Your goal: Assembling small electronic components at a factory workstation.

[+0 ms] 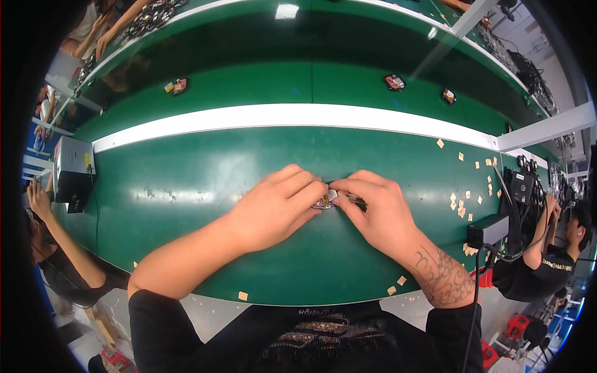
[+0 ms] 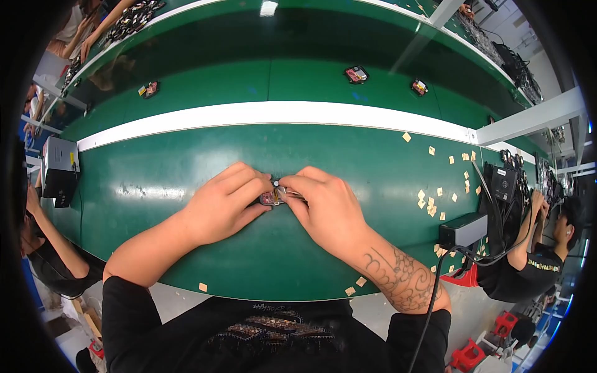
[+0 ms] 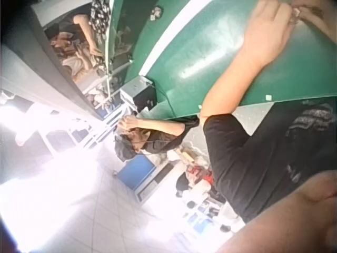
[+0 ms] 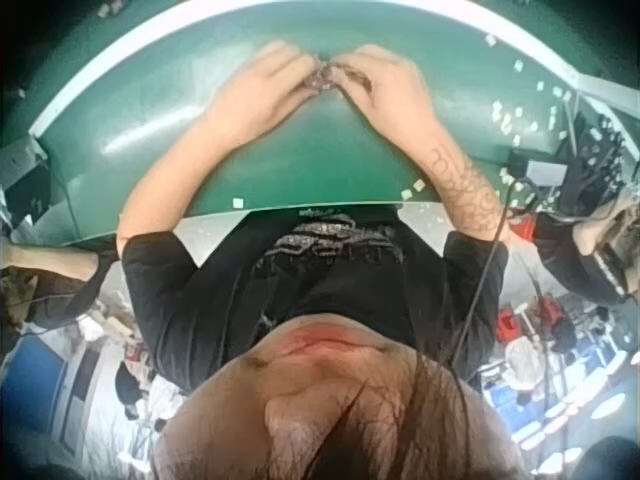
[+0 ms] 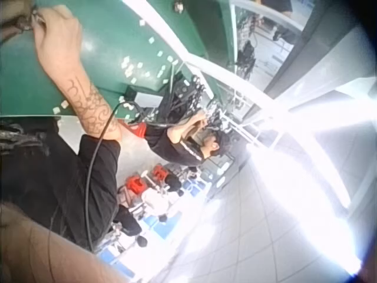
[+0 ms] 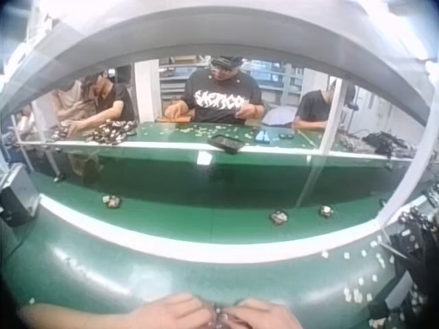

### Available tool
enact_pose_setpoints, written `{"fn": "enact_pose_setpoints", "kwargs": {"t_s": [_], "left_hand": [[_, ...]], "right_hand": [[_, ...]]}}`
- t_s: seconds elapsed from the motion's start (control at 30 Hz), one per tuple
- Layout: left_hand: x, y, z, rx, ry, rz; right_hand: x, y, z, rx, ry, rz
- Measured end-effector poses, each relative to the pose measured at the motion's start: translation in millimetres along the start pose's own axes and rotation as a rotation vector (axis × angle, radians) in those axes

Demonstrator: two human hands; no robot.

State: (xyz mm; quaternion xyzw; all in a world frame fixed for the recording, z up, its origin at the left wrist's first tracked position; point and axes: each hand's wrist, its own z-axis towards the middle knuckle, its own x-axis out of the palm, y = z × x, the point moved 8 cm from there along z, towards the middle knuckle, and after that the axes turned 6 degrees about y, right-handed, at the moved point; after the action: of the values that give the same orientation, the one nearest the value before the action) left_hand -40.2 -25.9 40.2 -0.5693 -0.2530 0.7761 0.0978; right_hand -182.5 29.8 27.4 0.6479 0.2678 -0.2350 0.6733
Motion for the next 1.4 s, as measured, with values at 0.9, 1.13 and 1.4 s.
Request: {"fn": "enact_pose_setpoints", "kwargs": {"t_s": [0.9,1.13,1.4], "left_hand": [[3,-10,-2,0.001,-0.043,0.028],[-5,-3,-3,0.018,-0.111,0.071],[6,13,-6,-0.227,-0.041,-0.572]], "right_hand": [[11,8,2,-0.016,-0.071,-0.122],[-6,6,3,-0.121,-0.199,0.086],[0,1,-4,-0.014,-0.04,0.426]]}}
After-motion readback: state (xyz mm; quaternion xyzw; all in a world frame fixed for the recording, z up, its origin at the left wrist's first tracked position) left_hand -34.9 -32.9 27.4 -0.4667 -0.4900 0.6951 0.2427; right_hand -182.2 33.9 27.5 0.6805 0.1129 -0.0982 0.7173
